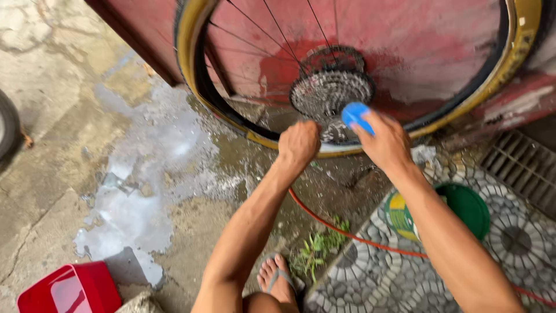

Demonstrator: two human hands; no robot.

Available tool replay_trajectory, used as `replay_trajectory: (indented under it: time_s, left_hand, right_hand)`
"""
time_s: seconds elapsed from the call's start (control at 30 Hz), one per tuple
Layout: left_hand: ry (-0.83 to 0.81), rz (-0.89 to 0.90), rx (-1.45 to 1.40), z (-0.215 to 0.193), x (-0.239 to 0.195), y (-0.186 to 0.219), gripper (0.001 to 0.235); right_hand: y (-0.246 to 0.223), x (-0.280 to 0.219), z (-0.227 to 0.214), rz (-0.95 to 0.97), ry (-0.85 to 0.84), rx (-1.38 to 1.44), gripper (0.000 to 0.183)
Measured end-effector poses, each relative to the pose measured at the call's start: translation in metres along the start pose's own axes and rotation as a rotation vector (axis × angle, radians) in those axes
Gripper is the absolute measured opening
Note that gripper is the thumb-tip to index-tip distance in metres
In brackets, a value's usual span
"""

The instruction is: The person scrubs the bicycle tire and rim with a red brush while rinsing with a hose. They then scrub the rear cassette and gears with a blue brush, repeatedly rinsing the components with water.

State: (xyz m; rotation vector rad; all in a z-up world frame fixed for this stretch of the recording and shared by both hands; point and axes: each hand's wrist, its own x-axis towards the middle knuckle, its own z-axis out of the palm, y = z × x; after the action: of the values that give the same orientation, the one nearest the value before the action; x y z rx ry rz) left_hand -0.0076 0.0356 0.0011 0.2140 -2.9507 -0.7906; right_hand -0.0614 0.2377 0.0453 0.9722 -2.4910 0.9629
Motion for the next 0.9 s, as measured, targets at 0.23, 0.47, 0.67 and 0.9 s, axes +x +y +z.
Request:
replay_trajectory:
  time_s: [0.23,0.47,0.67,0.9]
  left_hand:
    - [0.065,-0.084,-0.017,-0.003,-0.001,-0.019,0.035]
    - [0.157,-0.029,-0.089,-0.025,0.0,-0.013,0.041]
    - [0.11,-0.055,-0.149,-0.032,-0.008,-0.011,0.042]
    - [0.186,0.015,-0.181,-0.043,-0.014,-0.015,0.04]
  right_hand:
    - [0.012,0.043,0.074,-0.108,0.068,0.095,0.023]
    - [0.02,-0.025,0.052,0.265,0.162,0.204,0.034]
    - [0.019,0.02,0.096,0.002,0.331,0.229,0.023]
    - [0.033,-0.042,0.085,0.498,0.16,0.241,0.029]
